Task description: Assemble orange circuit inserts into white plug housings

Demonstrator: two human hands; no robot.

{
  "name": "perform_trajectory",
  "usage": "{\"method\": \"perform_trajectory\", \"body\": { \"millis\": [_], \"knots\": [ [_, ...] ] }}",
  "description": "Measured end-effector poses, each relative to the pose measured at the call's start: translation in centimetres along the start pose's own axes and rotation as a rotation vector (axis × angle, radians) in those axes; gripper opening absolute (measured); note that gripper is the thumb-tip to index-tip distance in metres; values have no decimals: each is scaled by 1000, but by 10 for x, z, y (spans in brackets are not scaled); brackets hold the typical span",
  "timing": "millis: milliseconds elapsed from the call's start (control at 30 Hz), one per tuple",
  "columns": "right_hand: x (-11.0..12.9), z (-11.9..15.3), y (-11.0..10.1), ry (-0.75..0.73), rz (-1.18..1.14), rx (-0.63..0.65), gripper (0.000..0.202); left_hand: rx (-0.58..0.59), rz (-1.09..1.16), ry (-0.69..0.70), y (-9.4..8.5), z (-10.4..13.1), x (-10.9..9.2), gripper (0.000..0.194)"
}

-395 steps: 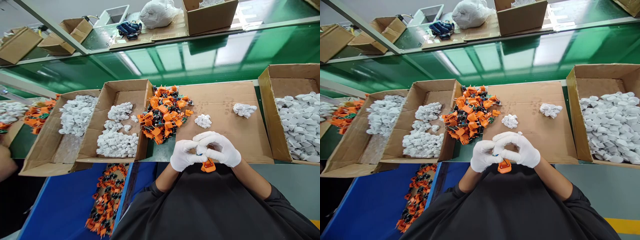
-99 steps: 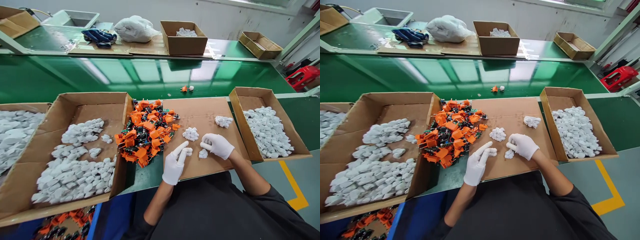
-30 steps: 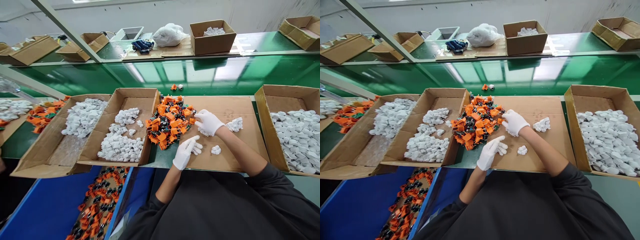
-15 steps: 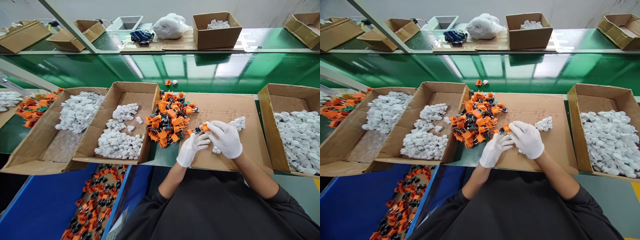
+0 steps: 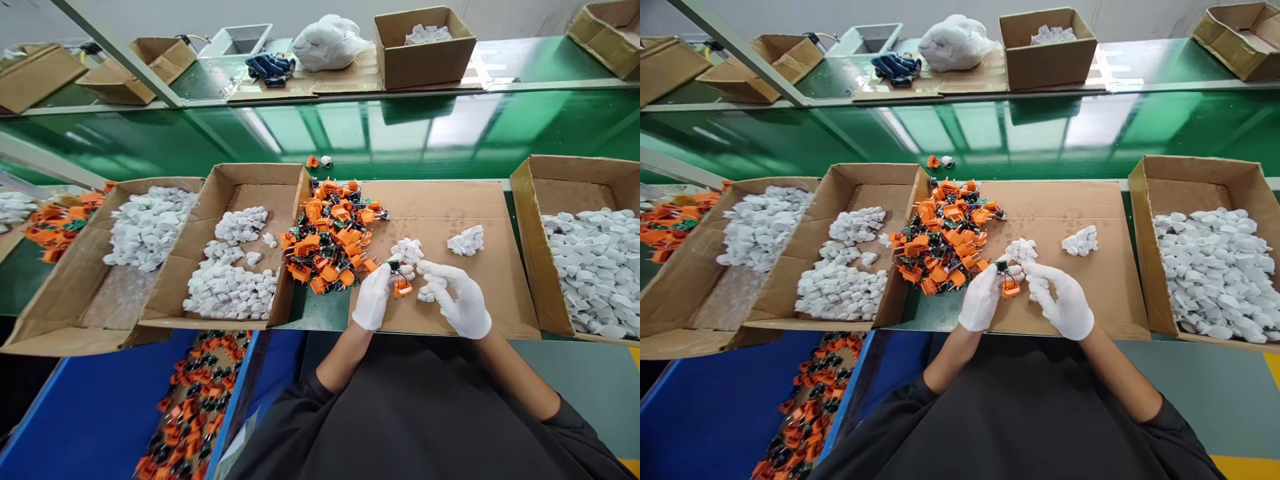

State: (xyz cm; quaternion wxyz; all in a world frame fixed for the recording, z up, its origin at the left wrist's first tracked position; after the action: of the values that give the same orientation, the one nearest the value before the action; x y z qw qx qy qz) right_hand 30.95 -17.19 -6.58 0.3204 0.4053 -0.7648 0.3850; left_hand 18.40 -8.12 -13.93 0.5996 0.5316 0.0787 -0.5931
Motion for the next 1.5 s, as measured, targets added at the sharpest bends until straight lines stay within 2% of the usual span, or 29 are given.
{"method": "perform_trajectory", "body": {
  "millis": [100, 200, 400, 533, 667, 767, 1033, 1133, 1233, 1267, 1400, 1500],
  "knots": [
    [8, -11, 7, -150, 116, 32, 24, 29, -89, -20, 6, 4, 10, 51],
    [13, -20, 10, -245, 233, -21, 24, 76, -135, -34, 12, 8, 13, 47],
    [14, -19, 8, -230, 219, -75, 27, 250, -40, -180, 20, 18, 8, 46],
    [16, -17, 5, -216, 161, -91, 29, 239, 0, -240, 17, 20, 6, 55],
    [14, -17, 8, -146, 46, -31, 17, 258, 55, -280, 17, 20, 8, 59],
    [7, -14, 9, -7, -13, -61, 8, 226, 44, -236, 15, 18, 8, 56],
    [-1, -8, 20, 193, -33, -131, 13, 18, -153, -46, 4, 23, 0, 51],
    [2, -8, 18, 171, -93, -127, 10, 11, -173, 33, 6, 25, -7, 52],
    [5, -7, 13, 131, -164, -69, 28, 46, -141, 53, 6, 25, -11, 53],
    [6, -7, 9, 115, -136, -71, 30, 55, -135, 53, 5, 25, -12, 53],
    [13, -10, 1, 23, 12, -103, 16, 77, -174, 80, 0, 23, -16, 48],
    [23, -11, 2, -79, 45, -99, 23, 107, -225, 105, -1, 23, -19, 44]
  ]
}}
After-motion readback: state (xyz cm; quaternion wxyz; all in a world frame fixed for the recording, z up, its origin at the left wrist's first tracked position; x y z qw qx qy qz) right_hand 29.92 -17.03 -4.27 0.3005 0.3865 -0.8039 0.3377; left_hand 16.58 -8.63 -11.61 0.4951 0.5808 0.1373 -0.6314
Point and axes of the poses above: each hand's wrist, its own z-axis away from the middle knuckle, its own y-axis out of the palm, x = y × z, the point moved 6 cm from there along -z, towards the middle knuckle, and after that the axes turned 8 degrees about -y, right-handed, at the moved point
